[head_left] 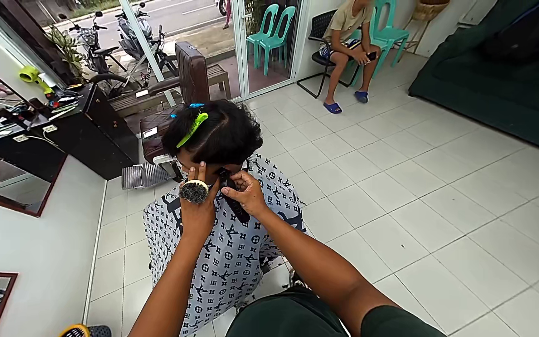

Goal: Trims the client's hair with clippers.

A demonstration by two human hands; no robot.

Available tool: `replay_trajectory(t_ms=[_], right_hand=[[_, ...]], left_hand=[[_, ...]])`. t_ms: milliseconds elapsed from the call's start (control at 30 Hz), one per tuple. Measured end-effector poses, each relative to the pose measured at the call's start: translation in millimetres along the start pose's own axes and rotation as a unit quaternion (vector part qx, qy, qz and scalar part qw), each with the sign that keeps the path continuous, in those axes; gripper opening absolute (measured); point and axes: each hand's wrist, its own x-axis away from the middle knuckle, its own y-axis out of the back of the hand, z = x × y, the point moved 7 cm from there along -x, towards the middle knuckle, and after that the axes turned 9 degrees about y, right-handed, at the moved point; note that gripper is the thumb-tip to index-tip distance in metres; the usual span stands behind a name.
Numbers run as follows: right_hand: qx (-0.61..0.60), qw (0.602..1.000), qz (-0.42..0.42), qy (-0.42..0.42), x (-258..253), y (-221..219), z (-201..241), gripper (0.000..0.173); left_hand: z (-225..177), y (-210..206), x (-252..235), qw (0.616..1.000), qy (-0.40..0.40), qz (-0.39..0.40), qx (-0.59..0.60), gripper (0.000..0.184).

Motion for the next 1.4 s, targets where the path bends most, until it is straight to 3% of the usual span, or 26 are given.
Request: replay_trajectory(t_ms=[100, 200, 233, 267, 300, 333, 367, 400, 433, 500, 567, 633, 733, 767, 833, 900, 933, 1033, 1067, 1133, 1200, 1333, 1400], right_hand=[[0.045, 0.998, 0.033, 0.027, 7, 10, 6, 0.033], [0.083, 0.995, -0.025, 0.049, 31, 49, 17, 0.035], [0.081, 0.994, -0.058, 0.041, 37, 67, 18, 0.033], [0.062, 0.993, -0.094, 0.029, 43, 84, 15, 0.030], [0.035, 0.992, -0.123, 0.018, 49, 100, 10, 0.026], [0.011, 0.989, -0.145, 0.008, 56, 112, 6, 0.022], [-0.005, 0.987, -0.160, 0.001, 62, 121, 4, 0.018], [-0.018, 0.985, -0.171, 0.002, 65, 127, 4, 0.015], [-0.029, 0.984, -0.178, 0.006, 66, 131, 6, 0.013], [-0.043, 0.982, -0.182, 0.014, 71, 134, 12, 0.012], [-0.044, 0.983, -0.178, 0.015, 77, 137, 17, 0.013], [-0.050, 0.983, -0.175, 0.018, 83, 141, 21, 0.017], [-0.054, 0.980, -0.190, 0.008, 89, 149, 24, 0.020], [-0.053, 0.979, -0.196, 0.004, 91, 151, 24, 0.017], [-0.052, 0.979, -0.199, -0.002, 95, 156, 24, 0.012], [-0.053, 0.979, -0.196, -0.006, 96, 161, 23, 0.012], [-0.056, 0.979, -0.194, -0.007, 95, 162, 22, 0.012], [-0.065, 0.980, -0.187, -0.014, 91, 159, 13, 0.010], [-0.068, 0.981, -0.183, -0.018, 90, 156, 11, 0.010], [-0.075, 0.983, -0.169, -0.021, 86, 151, 11, 0.010], [-0.083, 0.984, -0.156, -0.019, 83, 149, 12, 0.013], [-0.069, 0.989, -0.132, -0.013, 76, 150, 11, 0.017], [-0.061, 0.990, -0.129, -0.008, 73, 148, 10, 0.019]], left_hand=[[2, -1, 3, 0.998, -0.017, -0.008, 0.055, 0.041], [3, 11, 14, 0.976, -0.093, -0.057, 0.189, 0.033], [1, 12, 13, 0.969, -0.081, -0.018, 0.231, 0.031], [-3, 11, 8, 0.952, -0.036, 0.088, 0.289, 0.028], [-8, 8, 2, 0.891, 0.035, 0.250, 0.377, 0.028], [-16, 9, -3, 0.799, 0.083, 0.364, 0.472, 0.027], [-24, 16, -10, 0.719, 0.095, 0.405, 0.556, 0.025], [-31, 27, -22, 0.679, 0.087, 0.392, 0.615, 0.022], [-34, 38, -36, 0.679, 0.079, 0.352, 0.639, 0.020], [-31, 39, -56, 0.744, 0.088, 0.335, 0.571, 0.021], [-31, 16, -49, 0.778, 0.070, 0.476, 0.404, 0.028], [-38, 10, -38, 0.754, 0.027, 0.554, 0.352, 0.028], [-39, 36, -54, 0.744, 0.091, 0.410, 0.519, 0.017], [-33, 36, -57, 0.757, 0.124, 0.384, 0.514, 0.016], [-26, 17, -44, 0.773, 0.145, 0.469, 0.403, 0.026], [-36, 6, -27, 0.747, 0.094, 0.556, 0.353, 0.027], [-47, 13, -29, 0.738, 0.069, 0.551, 0.383, 0.025], [-78, 35, -59, 0.726, 0.061, 0.404, 0.554, 0.022], [-84, 28, -66, 0.733, 0.062, 0.380, 0.561, 0.023], [-92, -4, -62, 0.760, 0.063, 0.439, 0.476, 0.030], [-97, -24, -49, 0.757, 0.061, 0.494, 0.424, 0.032], [-89, -6, -58, 0.748, 0.151, 0.343, 0.547, 0.023], [-86, -14, -48, 0.761, 0.182, 0.392, 0.484, 0.026]])
